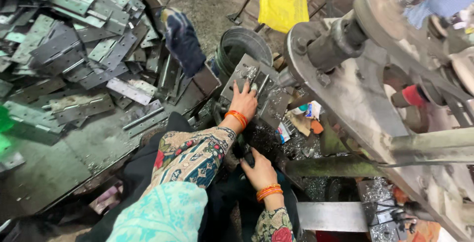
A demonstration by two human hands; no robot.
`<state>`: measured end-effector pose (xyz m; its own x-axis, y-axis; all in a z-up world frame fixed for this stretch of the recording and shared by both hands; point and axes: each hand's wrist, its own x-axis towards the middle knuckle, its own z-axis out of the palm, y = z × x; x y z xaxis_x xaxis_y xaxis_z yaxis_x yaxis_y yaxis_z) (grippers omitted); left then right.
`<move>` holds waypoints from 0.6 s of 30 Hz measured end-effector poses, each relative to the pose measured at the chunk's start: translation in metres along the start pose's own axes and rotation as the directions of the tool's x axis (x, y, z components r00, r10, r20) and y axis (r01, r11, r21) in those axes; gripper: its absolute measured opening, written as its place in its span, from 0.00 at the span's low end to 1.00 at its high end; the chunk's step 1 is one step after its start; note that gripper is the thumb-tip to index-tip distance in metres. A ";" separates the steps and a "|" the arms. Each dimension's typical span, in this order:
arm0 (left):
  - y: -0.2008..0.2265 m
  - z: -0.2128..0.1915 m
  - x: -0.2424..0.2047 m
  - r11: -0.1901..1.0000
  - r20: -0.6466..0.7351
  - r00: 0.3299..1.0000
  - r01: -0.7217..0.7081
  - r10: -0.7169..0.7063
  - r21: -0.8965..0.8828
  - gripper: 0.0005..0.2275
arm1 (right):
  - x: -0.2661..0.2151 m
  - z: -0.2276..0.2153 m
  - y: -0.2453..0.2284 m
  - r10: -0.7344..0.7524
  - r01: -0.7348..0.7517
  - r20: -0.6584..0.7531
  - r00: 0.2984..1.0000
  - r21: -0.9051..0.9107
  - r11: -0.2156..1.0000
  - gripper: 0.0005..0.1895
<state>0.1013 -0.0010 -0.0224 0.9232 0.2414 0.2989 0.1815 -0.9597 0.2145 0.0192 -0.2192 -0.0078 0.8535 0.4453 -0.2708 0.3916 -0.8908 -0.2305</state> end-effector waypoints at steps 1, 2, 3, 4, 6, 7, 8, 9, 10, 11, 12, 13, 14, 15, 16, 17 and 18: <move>-0.001 0.000 0.006 1.000 0.009 1.000 0.001 -0.001 -0.002 0.12 | 0.005 -0.005 -0.002 0.005 -0.005 0.008 1.000 -0.020 1.000 0.36; -0.001 0.000 0.013 1.000 0.017 1.000 0.003 -0.003 -0.005 0.12 | 0.009 -0.006 -0.003 0.010 -0.010 0.017 1.000 -0.039 0.999 0.36; -0.001 0.000 0.017 1.000 0.007 1.000 0.004 -0.004 -0.015 0.12 | 0.011 -0.001 -0.003 0.016 -0.014 0.032 0.999 -0.059 0.998 0.36; -0.002 0.000 0.021 1.000 -0.002 1.000 0.006 -0.006 -0.026 0.12 | 0.010 0.009 -0.001 0.014 -0.013 0.013 1.000 -0.083 0.996 0.38; -0.002 0.001 0.021 1.000 -0.024 1.000 0.003 -0.004 -0.023 0.13 | -0.002 0.045 0.006 0.009 -0.011 -0.017 1.000 -0.131 0.991 0.41; -0.002 0.002 0.019 1.000 -0.036 0.999 -0.007 0.007 -0.009 0.13 | -0.012 0.065 0.011 -0.018 0.016 -0.084 0.996 -0.018 1.000 0.40; -0.001 0.003 0.016 1.000 -0.049 0.999 -0.017 0.017 0.004 0.13 | -0.022 0.086 0.016 -0.036 0.051 -0.153 0.988 0.092 0.994 0.40; -0.002 0.003 0.016 1.000 -0.034 0.999 -0.029 0.029 -0.002 0.13 | -0.023 0.101 0.020 -0.050 0.098 -0.230 0.972 0.200 0.975 0.39; -0.003 0.002 0.015 0.999 -0.020 0.999 -0.041 0.040 -0.009 0.13 | -0.018 0.109 0.026 -0.004 0.035 -0.193 0.981 0.159 0.987 0.40; -0.005 0.003 0.009 0.999 0.000 0.999 -0.046 0.046 -0.014 0.13 | -0.016 0.117 0.029 0.041 -0.023 -0.152 0.988 0.116 0.993 0.40; -0.006 0.003 0.003 1.000 -0.030 0.999 -0.029 0.030 0.002 0.13 | -0.017 0.122 0.031 0.087 -0.079 -0.112 0.990 0.070 0.994 0.41; -0.002 0.005 -0.003 0.999 -0.057 0.998 -0.032 0.032 0.013 0.13 | -0.021 0.124 0.032 0.077 -0.065 -0.121 0.990 0.095 0.993 0.40; 0.002 0.008 -0.011 0.999 -0.085 0.996 -0.034 0.035 0.023 0.13 | -0.026 0.120 0.032 0.066 -0.051 -0.131 0.989 0.119 0.992 0.39; 0.001 0.007 -0.010 0.999 -0.068 0.997 -0.038 0.039 0.021 0.14 | -0.018 0.109 0.028 0.036 -0.015 -0.151 0.988 0.137 0.991 0.39; 0.001 0.007 -0.009 0.999 -0.050 0.998 -0.042 0.043 0.020 0.15 | -0.014 0.096 0.023 0.025 -0.010 -0.126 0.992 0.113 0.994 0.39; 0.000 0.008 -0.009 0.999 -0.033 0.999 -0.038 0.039 0.015 0.17 | -0.012 0.081 0.017 0.011 -0.003 -0.097 0.995 0.084 0.996 0.39; -0.004 0.008 -0.003 0.999 -0.021 1.000 -0.020 0.020 0.026 0.17 | -0.009 0.064 0.011 -0.002 0.006 -0.068 0.998 0.054 0.998 0.39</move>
<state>0.1007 0.0007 -0.0315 0.9192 0.2251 0.3230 0.1723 -0.9677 0.1841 -0.0064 -0.2272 -0.0677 0.8740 0.4400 -0.2062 0.3773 -0.8819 -0.2827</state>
